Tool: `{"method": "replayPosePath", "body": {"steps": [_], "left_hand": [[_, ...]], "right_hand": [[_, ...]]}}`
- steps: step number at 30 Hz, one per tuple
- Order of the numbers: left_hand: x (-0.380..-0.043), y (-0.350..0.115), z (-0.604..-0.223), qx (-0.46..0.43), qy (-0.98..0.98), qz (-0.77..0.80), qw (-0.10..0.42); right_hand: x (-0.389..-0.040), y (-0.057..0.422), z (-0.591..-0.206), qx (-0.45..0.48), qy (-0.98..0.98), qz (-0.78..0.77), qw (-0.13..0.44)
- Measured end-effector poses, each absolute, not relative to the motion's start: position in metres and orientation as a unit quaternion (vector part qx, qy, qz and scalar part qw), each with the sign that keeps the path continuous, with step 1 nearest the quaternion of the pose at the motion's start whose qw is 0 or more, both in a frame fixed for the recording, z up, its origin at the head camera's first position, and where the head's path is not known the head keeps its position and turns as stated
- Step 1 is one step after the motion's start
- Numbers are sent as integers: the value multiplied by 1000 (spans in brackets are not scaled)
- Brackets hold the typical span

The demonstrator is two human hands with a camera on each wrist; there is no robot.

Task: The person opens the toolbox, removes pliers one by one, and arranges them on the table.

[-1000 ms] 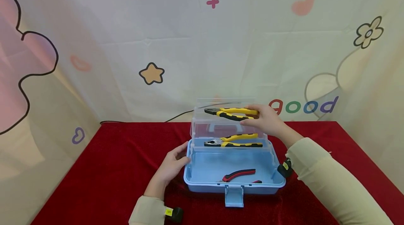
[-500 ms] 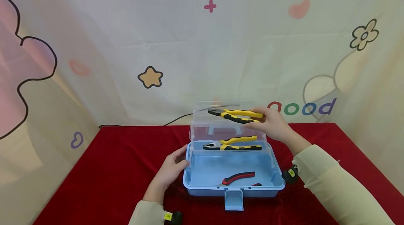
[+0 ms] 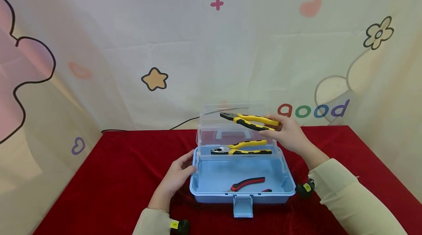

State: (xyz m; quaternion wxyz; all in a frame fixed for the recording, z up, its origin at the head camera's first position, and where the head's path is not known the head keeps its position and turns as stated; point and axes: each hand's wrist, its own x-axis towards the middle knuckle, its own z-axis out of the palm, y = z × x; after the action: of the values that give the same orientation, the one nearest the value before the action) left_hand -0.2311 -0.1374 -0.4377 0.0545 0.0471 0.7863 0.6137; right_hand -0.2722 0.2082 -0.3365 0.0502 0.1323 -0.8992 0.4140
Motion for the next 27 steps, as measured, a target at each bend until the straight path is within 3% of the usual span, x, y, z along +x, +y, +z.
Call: {"method": "replayPosePath", "body": {"steps": [27], "left_hand": [[-228,-136,-432,48,789,611,53]], "right_hand": [[-243,228,-362,90,-889,438,100]]}}
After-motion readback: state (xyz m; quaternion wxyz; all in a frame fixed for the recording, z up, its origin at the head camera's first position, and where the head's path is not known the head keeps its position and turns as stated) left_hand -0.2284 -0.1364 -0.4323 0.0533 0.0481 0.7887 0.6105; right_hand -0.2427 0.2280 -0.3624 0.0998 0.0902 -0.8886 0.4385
